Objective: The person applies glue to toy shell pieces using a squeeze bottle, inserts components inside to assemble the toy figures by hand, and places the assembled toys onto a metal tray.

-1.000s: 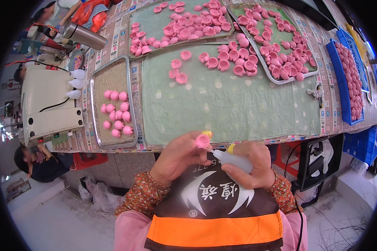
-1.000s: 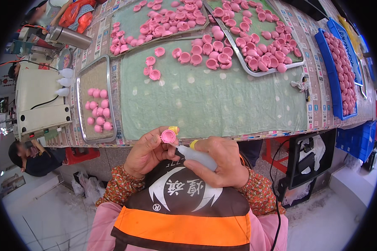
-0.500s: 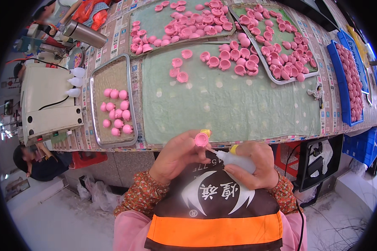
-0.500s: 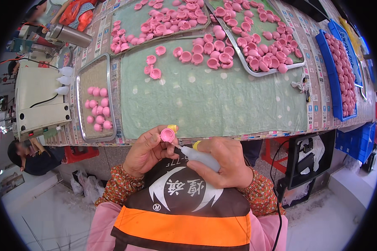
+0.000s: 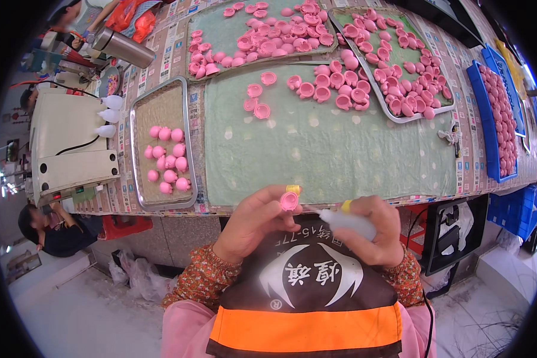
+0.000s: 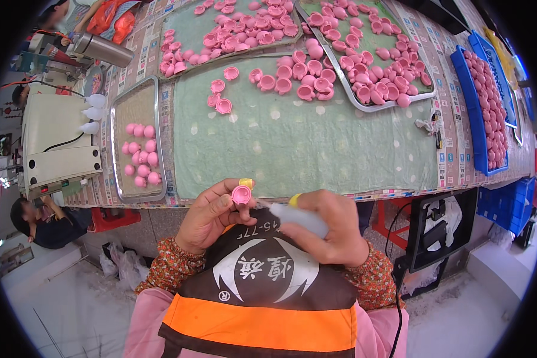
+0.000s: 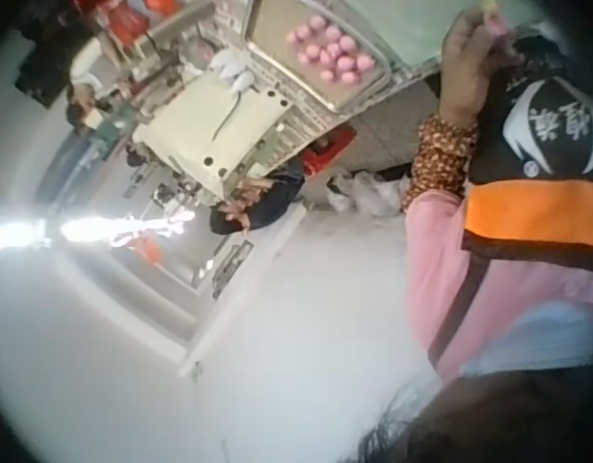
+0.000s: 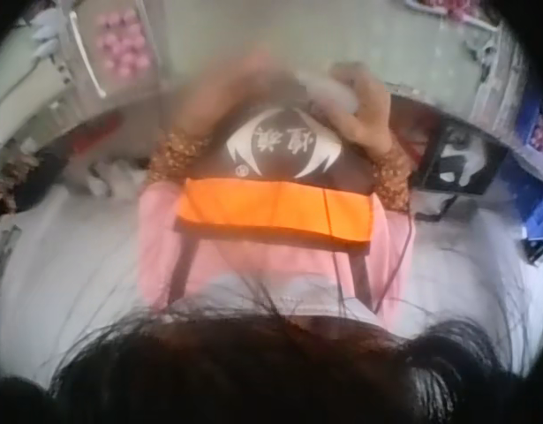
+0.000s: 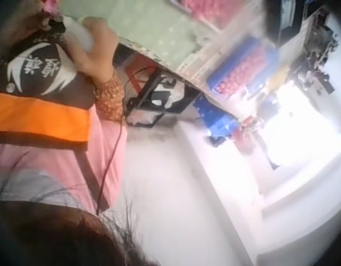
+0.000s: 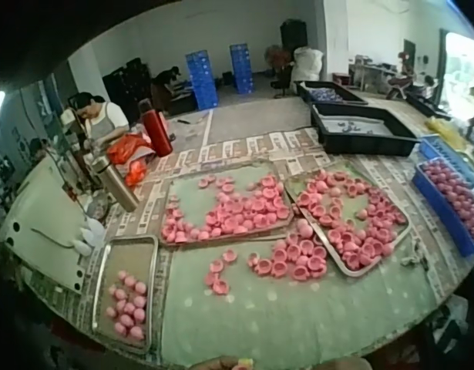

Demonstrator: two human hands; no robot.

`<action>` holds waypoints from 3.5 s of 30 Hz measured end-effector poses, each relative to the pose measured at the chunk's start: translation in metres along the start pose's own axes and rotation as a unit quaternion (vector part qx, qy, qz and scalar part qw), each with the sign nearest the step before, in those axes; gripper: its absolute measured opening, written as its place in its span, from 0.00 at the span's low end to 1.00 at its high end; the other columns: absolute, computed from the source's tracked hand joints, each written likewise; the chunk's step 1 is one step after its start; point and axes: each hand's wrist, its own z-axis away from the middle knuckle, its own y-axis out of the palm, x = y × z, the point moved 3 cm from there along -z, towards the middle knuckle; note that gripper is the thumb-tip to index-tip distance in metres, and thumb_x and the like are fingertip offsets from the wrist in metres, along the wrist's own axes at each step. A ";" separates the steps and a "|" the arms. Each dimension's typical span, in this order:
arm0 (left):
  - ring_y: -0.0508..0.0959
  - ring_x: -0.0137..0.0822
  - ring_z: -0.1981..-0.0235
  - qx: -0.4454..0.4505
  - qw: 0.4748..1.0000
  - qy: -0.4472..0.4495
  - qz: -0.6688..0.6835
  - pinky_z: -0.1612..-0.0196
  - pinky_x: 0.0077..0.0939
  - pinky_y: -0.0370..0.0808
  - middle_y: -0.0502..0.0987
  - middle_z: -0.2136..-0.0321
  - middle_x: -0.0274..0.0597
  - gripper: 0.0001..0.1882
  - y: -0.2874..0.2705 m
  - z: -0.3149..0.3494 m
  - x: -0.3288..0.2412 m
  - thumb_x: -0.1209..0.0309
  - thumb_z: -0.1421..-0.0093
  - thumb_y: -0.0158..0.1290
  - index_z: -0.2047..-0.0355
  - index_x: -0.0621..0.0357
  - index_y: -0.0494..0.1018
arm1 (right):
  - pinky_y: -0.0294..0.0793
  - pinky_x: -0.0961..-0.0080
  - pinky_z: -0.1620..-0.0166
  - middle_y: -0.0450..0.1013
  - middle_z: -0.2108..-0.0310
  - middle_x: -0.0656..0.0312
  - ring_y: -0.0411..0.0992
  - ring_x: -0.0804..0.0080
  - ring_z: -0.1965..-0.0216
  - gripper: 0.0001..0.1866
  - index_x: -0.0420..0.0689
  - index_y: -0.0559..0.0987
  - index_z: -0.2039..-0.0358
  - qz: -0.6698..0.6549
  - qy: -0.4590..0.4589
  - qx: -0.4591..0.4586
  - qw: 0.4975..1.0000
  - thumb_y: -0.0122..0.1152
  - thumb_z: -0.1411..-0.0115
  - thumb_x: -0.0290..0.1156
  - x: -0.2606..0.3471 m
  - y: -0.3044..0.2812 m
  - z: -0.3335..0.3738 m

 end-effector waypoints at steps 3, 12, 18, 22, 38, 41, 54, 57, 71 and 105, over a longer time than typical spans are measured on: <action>0.77 0.30 0.62 0.006 1.000 0.006 0.014 0.50 0.37 0.78 0.75 0.57 0.46 0.24 -0.001 0.001 -0.001 0.65 0.33 0.48 0.42 0.65 0.62 | 0.74 0.79 0.68 0.74 0.65 0.60 0.75 0.74 0.70 0.23 0.38 0.70 0.54 -0.074 0.099 -0.110 0.986 0.67 0.46 0.35 -0.009 -0.015 0.003; 0.77 0.31 0.61 0.017 0.996 0.017 0.092 0.48 0.39 0.77 0.74 0.54 0.45 0.24 -0.006 -0.006 0.003 0.70 0.33 0.47 0.39 0.61 0.60 | 0.69 0.76 0.50 0.71 0.55 0.58 0.70 0.73 0.55 0.28 0.40 0.63 0.41 -0.113 0.037 -0.362 0.925 0.58 0.43 0.22 -0.075 -0.086 -0.002; 0.77 0.30 0.61 -0.009 0.996 -0.010 0.086 0.47 0.38 0.76 0.74 0.53 0.43 0.21 0.000 -0.007 -0.001 0.70 0.33 0.48 0.41 0.59 0.62 | 0.66 0.77 0.47 0.69 0.51 0.57 0.67 0.73 0.52 0.28 0.39 0.63 0.42 0.057 0.054 -0.414 0.907 0.56 0.44 0.17 -0.110 -0.118 0.012; 0.78 0.29 0.61 0.009 0.996 0.010 0.088 0.46 0.37 0.75 0.73 0.52 0.42 0.22 -0.004 -0.009 0.002 0.70 0.33 0.48 0.40 0.60 0.61 | 0.66 0.77 0.48 0.68 0.50 0.58 0.67 0.74 0.53 0.28 0.39 0.63 0.42 0.034 0.039 -0.430 0.901 0.56 0.43 0.18 -0.119 -0.117 0.007; 0.75 0.26 0.64 0.038 0.995 0.042 0.088 0.49 0.31 0.77 0.71 0.54 0.41 0.22 0.002 -0.005 -0.004 0.68 0.33 0.48 0.41 0.61 0.61 | 0.62 0.59 0.58 0.67 0.66 0.57 0.65 0.56 0.60 0.18 0.44 0.74 0.57 0.462 -0.067 -0.139 0.873 0.63 0.51 0.28 -0.018 -0.003 -0.109; 0.76 0.26 0.64 0.022 0.994 0.055 0.086 0.49 0.31 0.76 0.71 0.55 0.41 0.22 0.001 0.003 -0.006 0.67 0.33 0.48 0.41 0.61 0.61 | 0.62 0.61 0.60 0.67 0.68 0.57 0.65 0.58 0.62 0.12 0.44 0.74 0.64 0.499 -0.063 -0.120 0.856 0.60 0.49 0.30 -0.036 0.007 -0.124; 0.77 0.24 0.65 -0.011 0.992 0.058 0.109 0.50 0.30 0.77 0.72 0.55 0.41 0.23 -0.014 0.008 0.001 0.67 0.33 0.49 0.40 0.60 0.61 | 0.63 0.62 0.62 0.68 0.71 0.58 0.67 0.58 0.66 0.08 0.43 0.73 0.69 0.463 -0.091 -0.159 0.867 0.61 0.50 0.26 -0.042 0.011 -0.120; 0.76 0.24 0.64 -0.007 0.992 0.069 0.107 0.50 0.30 0.77 0.71 0.54 0.41 0.23 -0.016 0.007 -0.002 0.67 0.33 0.48 0.40 0.60 0.60 | 0.67 0.62 0.65 0.71 0.74 0.57 0.69 0.57 0.69 0.10 0.41 0.73 0.68 0.187 0.016 -0.114 0.976 0.63 0.50 0.24 -0.040 0.017 -0.104; 0.79 0.29 0.59 0.050 0.985 0.067 0.150 0.45 0.36 0.75 0.71 0.47 0.44 0.23 -0.012 0.001 0.012 0.71 0.33 0.49 0.38 0.56 0.60 | 0.68 0.59 0.63 0.68 0.70 0.52 0.67 0.51 0.65 0.11 0.40 0.73 0.64 0.293 0.008 -0.066 0.954 0.61 0.47 0.27 -0.023 0.010 -0.044; 0.77 0.33 0.54 0.005 0.983 0.051 0.178 0.50 0.34 0.79 0.72 0.51 0.41 0.25 0.001 -0.009 0.023 0.73 0.36 0.52 0.40 0.55 0.61 | 0.66 0.77 0.64 0.66 0.68 0.62 0.66 0.73 0.68 0.17 0.38 0.70 0.60 0.071 0.058 -0.047 0.995 0.63 0.50 0.22 -0.005 0.035 -0.044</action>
